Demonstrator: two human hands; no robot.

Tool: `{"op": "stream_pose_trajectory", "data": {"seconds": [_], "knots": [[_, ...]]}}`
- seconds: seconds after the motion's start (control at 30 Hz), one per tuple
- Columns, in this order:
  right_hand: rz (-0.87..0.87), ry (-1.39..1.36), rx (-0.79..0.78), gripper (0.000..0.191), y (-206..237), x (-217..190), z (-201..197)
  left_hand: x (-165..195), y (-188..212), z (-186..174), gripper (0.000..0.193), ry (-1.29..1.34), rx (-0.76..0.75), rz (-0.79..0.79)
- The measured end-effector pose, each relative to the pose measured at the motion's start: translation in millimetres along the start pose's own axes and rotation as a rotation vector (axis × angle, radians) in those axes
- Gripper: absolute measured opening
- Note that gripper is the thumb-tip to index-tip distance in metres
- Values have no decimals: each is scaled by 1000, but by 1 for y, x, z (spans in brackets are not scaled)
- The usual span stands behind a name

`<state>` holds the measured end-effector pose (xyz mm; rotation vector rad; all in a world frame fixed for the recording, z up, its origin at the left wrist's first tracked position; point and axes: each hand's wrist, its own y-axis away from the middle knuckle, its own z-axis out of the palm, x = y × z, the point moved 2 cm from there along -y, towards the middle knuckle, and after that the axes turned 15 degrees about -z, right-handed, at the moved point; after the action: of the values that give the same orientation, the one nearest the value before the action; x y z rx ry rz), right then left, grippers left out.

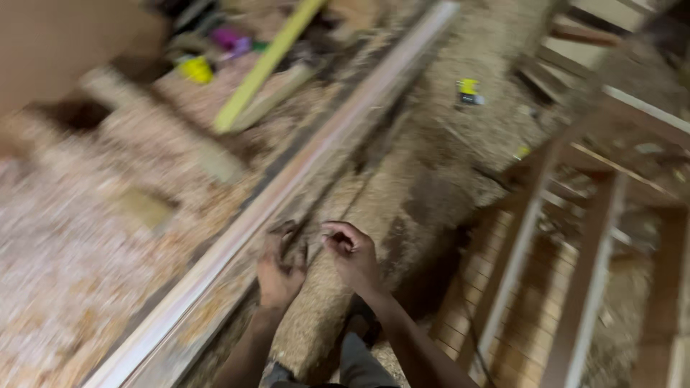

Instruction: The person measures a long wooden plank with a tape measure, marks cut lines using a try square and pencil, and cuts the plank into shorter pieces with a circular saw. They then carry the cut planks and lay them side by side across a wooden frame, aligning them to form a slatted panel.

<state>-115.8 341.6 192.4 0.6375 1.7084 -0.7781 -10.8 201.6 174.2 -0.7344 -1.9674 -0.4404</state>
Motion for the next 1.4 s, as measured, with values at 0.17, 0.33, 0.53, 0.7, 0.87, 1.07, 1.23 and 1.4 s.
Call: {"op": "stream_pose_trajectory", "data": {"seconds": [0.17, 0.33, 0.53, 0.7, 0.87, 1.07, 1.23, 1.4], "knots": [[47, -25, 199, 29, -5, 7, -137, 73, -13, 120, 45, -67, -94, 150], [39, -6, 447, 29, -4, 17, -248, 144, -12, 230, 46, 138, -361, 144], [85, 71, 742, 30, 30, 26, -367, 226, 9, 353, 40, 2, -560, 499], [130, 65, 987, 29, 69, 29, -456, 285, 39, 462, 36, 86, -801, 559], [189, 100, 1315, 25, 116, 41, -516, 324, 85, 562, 34, 88, -1145, 640], [209, 170, 1712, 21, 189, 54, -531, 344, 164, 625, 27, 149, -1530, 847], [185, 214, 1962, 18, 257, 30, -497, 345, 243, 605, 30, 162, -1805, 867], [237, 289, 2146, 19, 324, -6, -446, 329, 319, 556, 31, 177, -1984, 891]]}}
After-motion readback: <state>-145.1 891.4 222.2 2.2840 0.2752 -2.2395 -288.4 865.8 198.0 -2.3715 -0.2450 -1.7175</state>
